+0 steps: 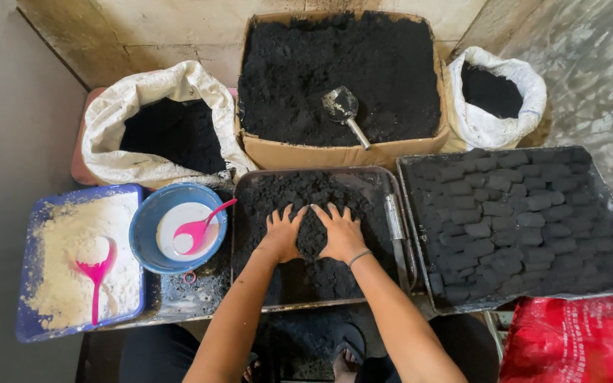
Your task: The person mixes a dark granular material in a metal tray by hand, then shapes it into small rectangular briquettes and places them on a tray to the right. The person also handles a white powder and a liquid in a bowl nearby.
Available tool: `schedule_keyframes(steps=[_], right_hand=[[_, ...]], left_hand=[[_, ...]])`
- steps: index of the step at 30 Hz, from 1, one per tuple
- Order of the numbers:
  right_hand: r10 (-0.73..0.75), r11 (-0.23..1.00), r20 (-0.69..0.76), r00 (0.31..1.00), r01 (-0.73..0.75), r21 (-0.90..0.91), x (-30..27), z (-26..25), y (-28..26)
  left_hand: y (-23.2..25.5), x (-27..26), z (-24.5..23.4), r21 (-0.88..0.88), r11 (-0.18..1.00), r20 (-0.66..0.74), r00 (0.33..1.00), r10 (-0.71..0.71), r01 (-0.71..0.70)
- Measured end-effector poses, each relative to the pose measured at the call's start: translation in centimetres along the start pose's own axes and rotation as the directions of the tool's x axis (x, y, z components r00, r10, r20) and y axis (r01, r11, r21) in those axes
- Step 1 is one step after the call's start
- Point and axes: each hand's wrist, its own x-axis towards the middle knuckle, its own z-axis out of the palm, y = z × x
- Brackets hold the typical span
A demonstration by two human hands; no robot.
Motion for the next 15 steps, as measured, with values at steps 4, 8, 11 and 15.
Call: schedule_keyframes(steps=[4,8,11,15], right_hand=[[-0.005,0.998,0.013,1.0,0.004,0.061,-0.4,-2.1,-0.7],[0.007,0.994,-0.008,1.0,-0.006,0.11,0.0,-0.9,-0.5],[0.012,0.988,-0.025,1.0,-0.008,0.156,1.4,0.1,0.3],[-0.01,0.992,-0.117,0.993,0.025,0.126,3.2,3.4,2.0]], left_hand=[[0.7,-1.4,-2.4,-0.064,0.998,0.024,1.0,-0.019,0.02],[1.1,-1.8,-2.2,-0.063,0.997,0.004,0.999,-0.034,0.035],[0.4,-0.4,-1.3,-0.039,0.998,-0.035,0.998,-0.049,0.048],[0.5,-0.7,-1.3,-0.038,0.998,-0.081,0.995,-0.051,0.048]])
